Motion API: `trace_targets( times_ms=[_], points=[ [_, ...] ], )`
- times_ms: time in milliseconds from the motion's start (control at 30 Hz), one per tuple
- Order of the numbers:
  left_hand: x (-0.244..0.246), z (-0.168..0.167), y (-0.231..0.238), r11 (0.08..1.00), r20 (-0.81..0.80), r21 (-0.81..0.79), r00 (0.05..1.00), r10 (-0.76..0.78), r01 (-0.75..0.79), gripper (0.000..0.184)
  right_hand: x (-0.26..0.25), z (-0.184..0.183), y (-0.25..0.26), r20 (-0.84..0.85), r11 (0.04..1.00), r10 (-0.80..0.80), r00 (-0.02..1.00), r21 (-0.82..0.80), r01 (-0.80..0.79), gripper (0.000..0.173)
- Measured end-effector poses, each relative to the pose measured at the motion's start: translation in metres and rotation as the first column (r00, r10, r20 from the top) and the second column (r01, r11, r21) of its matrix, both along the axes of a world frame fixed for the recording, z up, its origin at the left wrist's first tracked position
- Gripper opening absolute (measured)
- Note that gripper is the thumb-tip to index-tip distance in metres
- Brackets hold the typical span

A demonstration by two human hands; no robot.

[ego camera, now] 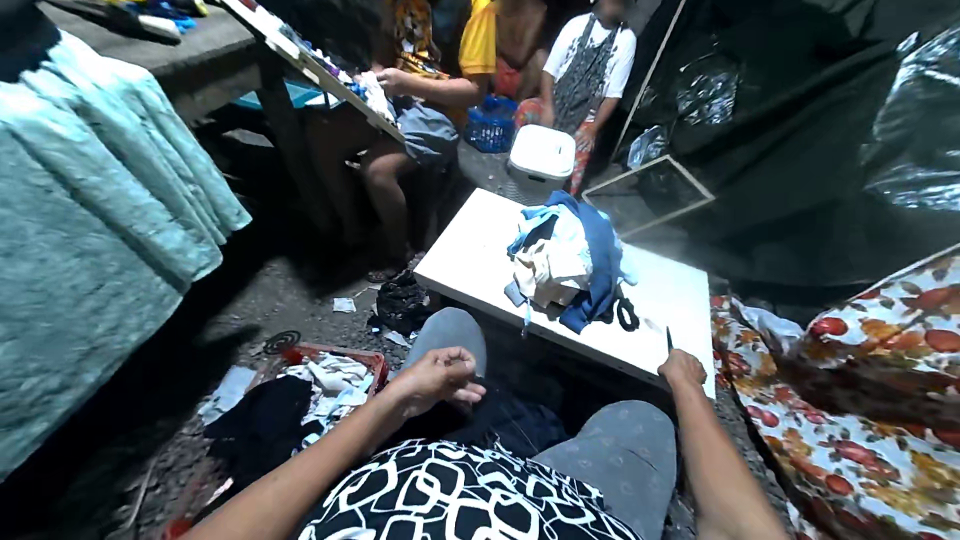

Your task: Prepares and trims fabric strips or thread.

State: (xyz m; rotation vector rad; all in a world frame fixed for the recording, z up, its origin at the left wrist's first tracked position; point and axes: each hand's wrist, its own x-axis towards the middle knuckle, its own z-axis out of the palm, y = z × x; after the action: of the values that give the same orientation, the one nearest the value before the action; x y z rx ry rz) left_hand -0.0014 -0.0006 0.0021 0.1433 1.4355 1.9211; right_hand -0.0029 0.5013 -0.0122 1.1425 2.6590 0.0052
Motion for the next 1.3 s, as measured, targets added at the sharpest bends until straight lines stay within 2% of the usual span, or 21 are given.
trace_targets(
  times_ms=[167, 233, 300, 367, 400, 467, 533, 567, 633, 700, 767, 833, 933, 1000, 1167, 1300],
  points=[
    [0.001, 0.015, 0.003, 0.985, 0.108, 0.137, 0.990, 0.091, -0.106, 0.011, 0.009, 0.005, -0.002, -0.018, 0.998, -0.053, 0.998, -0.032, 0.053, 0.047],
    [0.003, 0.019, 0.003, 0.975, 0.128, 0.162, 0.983, 0.131, -0.151, 0.012, 0.013, 0.015, 0.000, -0.023, 0.990, -0.104, 0.994, -0.100, 0.101, 0.047],
    [0.004, 0.018, 0.002, 0.967, 0.133, 0.170, 0.977, 0.166, -0.188, 0.011, 0.019, 0.027, 0.004, -0.073, 0.955, -0.179, 0.981, -0.252, 0.156, 0.046],
    [0.002, 0.011, 0.001, 0.957, 0.137, 0.209, 0.975, 0.174, -0.200, 0.010, 0.028, 0.031, 0.011, -0.281, 0.882, -0.231, 0.931, -0.464, 0.079, 0.038],
    [0.000, 0.007, 0.001, 0.951, 0.143, 0.232, 0.975, 0.172, -0.202, 0.009, 0.036, 0.033, 0.006, -0.412, 0.820, -0.250, 0.876, -0.571, -0.035, 0.031],
    [-0.004, 0.002, 0.004, 0.941, 0.158, 0.271, 0.974, 0.165, -0.203, 0.009, 0.053, 0.049, -0.028, -0.570, 0.577, -0.295, 0.767, -0.746, -0.332, 0.027],
    [-0.005, -0.002, 0.009, 0.932, 0.170, 0.297, 0.972, 0.165, -0.210, 0.008, 0.076, 0.068, -0.088, -0.639, 0.285, -0.284, 0.715, -0.768, -0.573, 0.033],
    [-0.004, -0.002, 0.013, 0.929, 0.174, 0.304, 0.971, 0.165, -0.213, 0.007, 0.087, 0.072, -0.119, -0.648, 0.155, -0.263, 0.714, -0.759, -0.632, 0.035],
    [-0.001, 0.000, 0.018, 0.924, 0.176, 0.318, 0.971, 0.162, -0.211, 0.007, 0.109, 0.076, -0.179, -0.614, -0.049, -0.194, 0.765, -0.773, -0.633, 0.042],
    [0.002, 0.002, 0.021, 0.923, 0.171, 0.327, 0.973, 0.152, -0.202, 0.008, 0.125, 0.073, -0.223, -0.546, -0.212, -0.108, 0.831, -0.804, -0.556, 0.043],
    [0.006, 0.005, 0.023, 0.924, 0.157, 0.324, 0.975, 0.156, -0.200, 0.008, 0.132, 0.065, -0.245, -0.497, -0.365, -0.018, 0.867, -0.804, -0.469, 0.039],
    [0.015, 0.012, 0.022, 0.930, 0.123, 0.317, 0.980, 0.153, -0.185, 0.008, 0.133, 0.057, -0.253, -0.466, -0.477, 0.014, 0.885, -0.781, -0.404, 0.039],
    [0.027, 0.018, 0.019, 0.937, 0.042, 0.312, 0.988, 0.149, -0.155, 0.010, 0.132, 0.050, -0.257, -0.410, -0.568, -0.035, 0.911, -0.742, -0.356, 0.042],
    [0.022, 0.012, 0.021, 0.923, 0.044, 0.356, 0.989, 0.140, -0.147, 0.010, 0.131, 0.048, -0.258, -0.387, -0.600, -0.063, 0.920, -0.722, -0.345, 0.041],
    [0.013, 0.003, 0.028, 0.889, 0.081, 0.430, 0.987, 0.137, -0.159, 0.009, 0.130, 0.046, -0.261, -0.381, -0.596, -0.105, 0.919, -0.716, -0.364, 0.038],
    [0.020, 0.007, 0.026, 0.907, 0.028, 0.400, 0.991, 0.133, -0.133, 0.010, 0.128, 0.045, -0.262, -0.396, -0.559, -0.099, 0.913, -0.737, -0.380, 0.035]
  ],
)
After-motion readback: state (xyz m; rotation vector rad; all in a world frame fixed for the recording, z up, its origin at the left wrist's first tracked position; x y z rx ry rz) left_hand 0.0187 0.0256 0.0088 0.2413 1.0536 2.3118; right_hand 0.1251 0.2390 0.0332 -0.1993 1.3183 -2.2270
